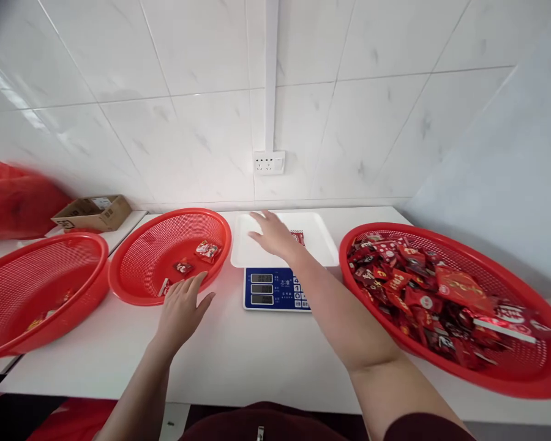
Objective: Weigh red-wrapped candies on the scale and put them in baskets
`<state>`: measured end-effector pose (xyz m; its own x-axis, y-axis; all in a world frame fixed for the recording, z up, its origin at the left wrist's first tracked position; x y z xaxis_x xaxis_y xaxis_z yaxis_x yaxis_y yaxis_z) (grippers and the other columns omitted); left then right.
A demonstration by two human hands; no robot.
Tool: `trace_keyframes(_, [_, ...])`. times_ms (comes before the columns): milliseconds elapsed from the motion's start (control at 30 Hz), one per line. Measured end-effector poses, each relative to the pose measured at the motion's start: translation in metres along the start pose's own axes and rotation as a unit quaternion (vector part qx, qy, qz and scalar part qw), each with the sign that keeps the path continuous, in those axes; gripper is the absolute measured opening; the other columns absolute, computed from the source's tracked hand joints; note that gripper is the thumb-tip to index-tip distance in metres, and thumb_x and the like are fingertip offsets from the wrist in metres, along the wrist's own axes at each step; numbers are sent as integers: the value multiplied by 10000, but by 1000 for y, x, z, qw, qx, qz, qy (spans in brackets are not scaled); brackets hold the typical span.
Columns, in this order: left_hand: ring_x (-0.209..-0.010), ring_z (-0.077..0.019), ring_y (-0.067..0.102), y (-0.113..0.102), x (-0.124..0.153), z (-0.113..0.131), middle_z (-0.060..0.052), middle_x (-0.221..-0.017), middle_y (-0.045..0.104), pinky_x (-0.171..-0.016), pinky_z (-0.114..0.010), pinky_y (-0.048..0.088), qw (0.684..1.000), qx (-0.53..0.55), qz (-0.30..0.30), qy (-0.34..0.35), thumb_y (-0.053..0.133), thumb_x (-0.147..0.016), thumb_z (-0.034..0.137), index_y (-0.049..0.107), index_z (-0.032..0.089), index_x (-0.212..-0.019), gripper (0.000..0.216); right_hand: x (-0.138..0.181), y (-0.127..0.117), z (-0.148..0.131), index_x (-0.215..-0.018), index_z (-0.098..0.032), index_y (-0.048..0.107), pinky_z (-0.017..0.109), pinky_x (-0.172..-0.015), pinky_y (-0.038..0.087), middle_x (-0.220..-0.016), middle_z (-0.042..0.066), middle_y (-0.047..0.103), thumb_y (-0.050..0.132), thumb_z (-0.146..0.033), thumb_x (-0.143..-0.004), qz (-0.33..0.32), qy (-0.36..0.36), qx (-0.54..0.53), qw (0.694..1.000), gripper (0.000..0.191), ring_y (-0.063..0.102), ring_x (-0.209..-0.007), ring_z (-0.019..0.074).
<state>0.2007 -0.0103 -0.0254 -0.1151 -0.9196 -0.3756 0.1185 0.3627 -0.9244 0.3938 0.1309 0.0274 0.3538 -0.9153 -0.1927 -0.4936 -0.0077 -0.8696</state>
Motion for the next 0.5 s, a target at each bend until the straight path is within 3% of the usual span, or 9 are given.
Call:
trace_keyframes(100, [-967, -268, 591, 1, -1, 0, -110, -1087, 648, -916, -427, 384, 1000, -10, 3, 2, 405, -906, 350, 498, 158, -1210, 371, 13, 0, 54, -1263, -159, 524, 570, -987, 325, -1374, 192, 439, 539, -261, -835, -10, 110, 57, 992, 440, 347, -1290, 379])
trace_keyframes(233, [-953, -271, 601, 1, -4, 0, -120, -1060, 658, -901, -413, 391, 1000, -23, 12, 12, 401, -902, 370, 515, 138, -1202, 396, 28, 1, 86, -1118, -168, 624, 492, -951, 395, -1192, 166, 602, 508, -139, -826, 10, 141, 41, 989, 316, 520, -1154, 326])
trace_keyframes(333, [-931, -287, 611, -2, -6, -1, -136, -1025, 670, -871, -413, 404, 999, -40, 28, 20, 401, -897, 396, 531, 116, -1191, 426, 25, -1, 65, -1160, -172, 601, 430, -966, 402, -1184, 135, 620, 464, -134, -863, 36, 122, 9, 992, 330, 539, -1143, 267])
trace_keyframes(433, [-897, -300, 624, -3, -9, 0, -149, -995, 681, -833, -417, 421, 998, -46, 34, 30, 387, -892, 422, 538, 107, -1185, 456, 13, -2, 14, -1308, -243, 471, 303, -969, 420, -1292, 35, 565, 409, -266, -934, 45, 46, -44, 997, 380, 529, -1161, 153])
trace_keyframes(500, [-888, -308, 628, -3, -10, 0, -158, -982, 683, -814, -419, 432, 998, -45, 35, 36, 376, -887, 434, 541, 105, -1184, 473, 10, -3, -25, -1381, -327, 355, 249, -977, 411, -1387, -31, 468, 455, -421, -907, 38, -33, -75, 996, 494, 447, -1243, 116])
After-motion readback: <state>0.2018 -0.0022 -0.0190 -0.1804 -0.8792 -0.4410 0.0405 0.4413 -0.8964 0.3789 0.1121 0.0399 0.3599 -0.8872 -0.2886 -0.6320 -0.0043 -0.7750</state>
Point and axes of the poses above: each hand's wrist, its own x-axis away from the middle knuckle, its own y-axis out of the palm, z = x × y, the point moved 6 cm from there along -x, towards the middle knuckle
